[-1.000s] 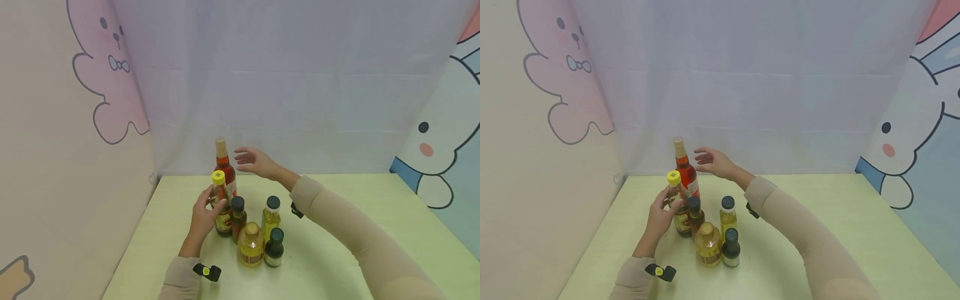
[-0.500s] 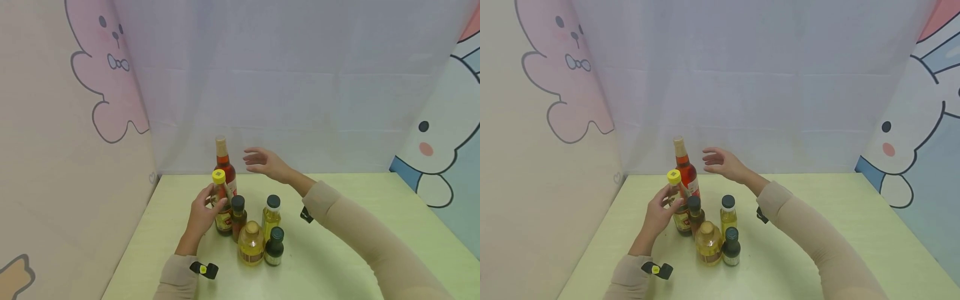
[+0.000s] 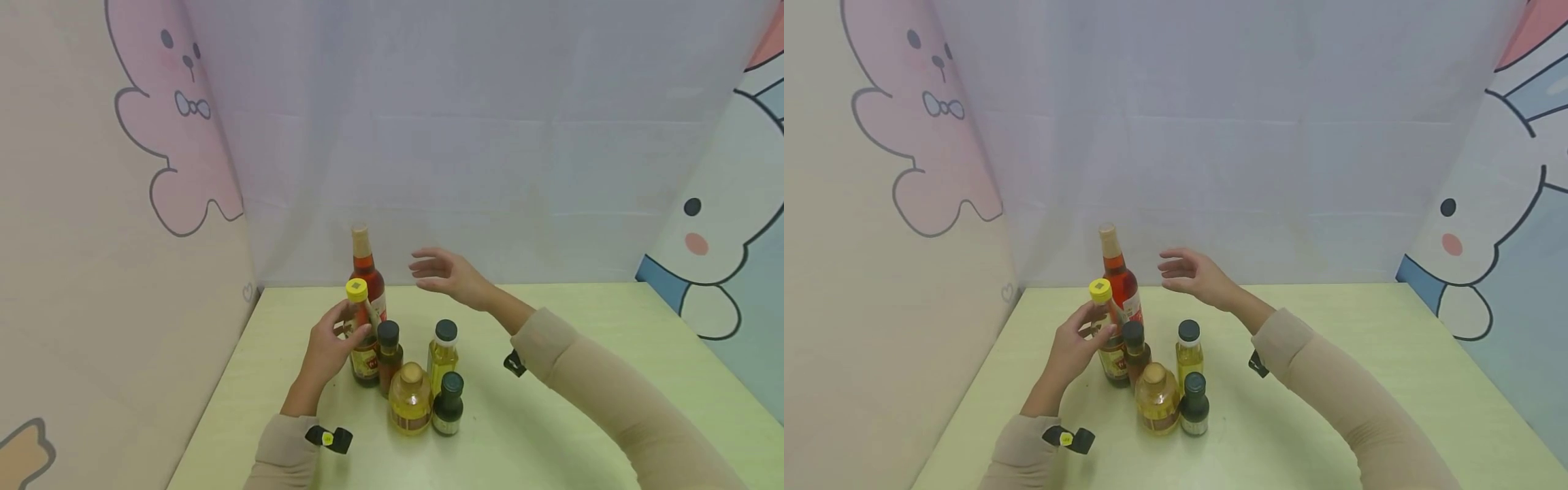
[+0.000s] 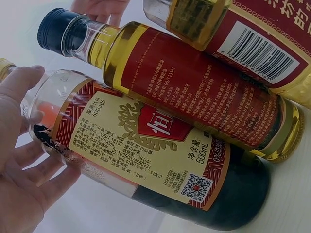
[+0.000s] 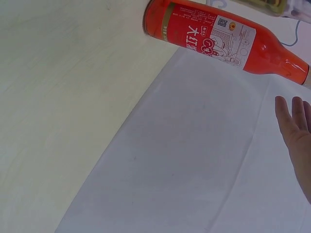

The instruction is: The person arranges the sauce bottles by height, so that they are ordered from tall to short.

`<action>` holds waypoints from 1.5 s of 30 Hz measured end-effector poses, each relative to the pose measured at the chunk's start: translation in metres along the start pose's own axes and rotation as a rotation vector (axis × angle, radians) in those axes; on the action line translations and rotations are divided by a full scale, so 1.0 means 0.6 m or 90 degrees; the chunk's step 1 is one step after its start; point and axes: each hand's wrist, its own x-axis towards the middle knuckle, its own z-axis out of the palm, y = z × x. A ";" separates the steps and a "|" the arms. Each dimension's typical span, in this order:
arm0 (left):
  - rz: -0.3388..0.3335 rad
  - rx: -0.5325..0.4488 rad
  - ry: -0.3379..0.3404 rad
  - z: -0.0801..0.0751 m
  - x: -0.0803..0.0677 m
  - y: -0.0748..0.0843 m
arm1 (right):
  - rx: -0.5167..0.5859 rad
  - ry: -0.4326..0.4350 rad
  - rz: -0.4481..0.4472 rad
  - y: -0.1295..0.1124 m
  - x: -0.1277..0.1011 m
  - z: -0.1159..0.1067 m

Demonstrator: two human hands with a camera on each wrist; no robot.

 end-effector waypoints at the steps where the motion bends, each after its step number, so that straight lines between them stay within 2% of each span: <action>1: 0.001 0.000 0.000 0.000 0.000 0.001 | 0.000 0.002 0.002 0.002 -0.002 0.000; 6: 0.005 0.000 -0.002 -0.001 -0.001 0.001 | 0.003 0.005 0.007 0.004 -0.013 -0.001; 13: -0.002 0.003 -0.006 -0.001 -0.001 0.004 | 0.005 0.006 0.011 -0.037 -0.043 0.006; 17: 0.008 0.008 -0.006 -0.004 0.002 0.001 | 0.012 0.006 0.002 -0.044 -0.058 0.007; 25: 0.002 0.004 -0.008 -0.010 0.003 0.004 | 0.045 -0.004 -0.012 -0.012 -0.080 0.001; 45: 0.000 -0.001 0.000 -0.015 0.001 0.009 | 0.023 -0.010 -0.024 -0.006 -0.127 0.014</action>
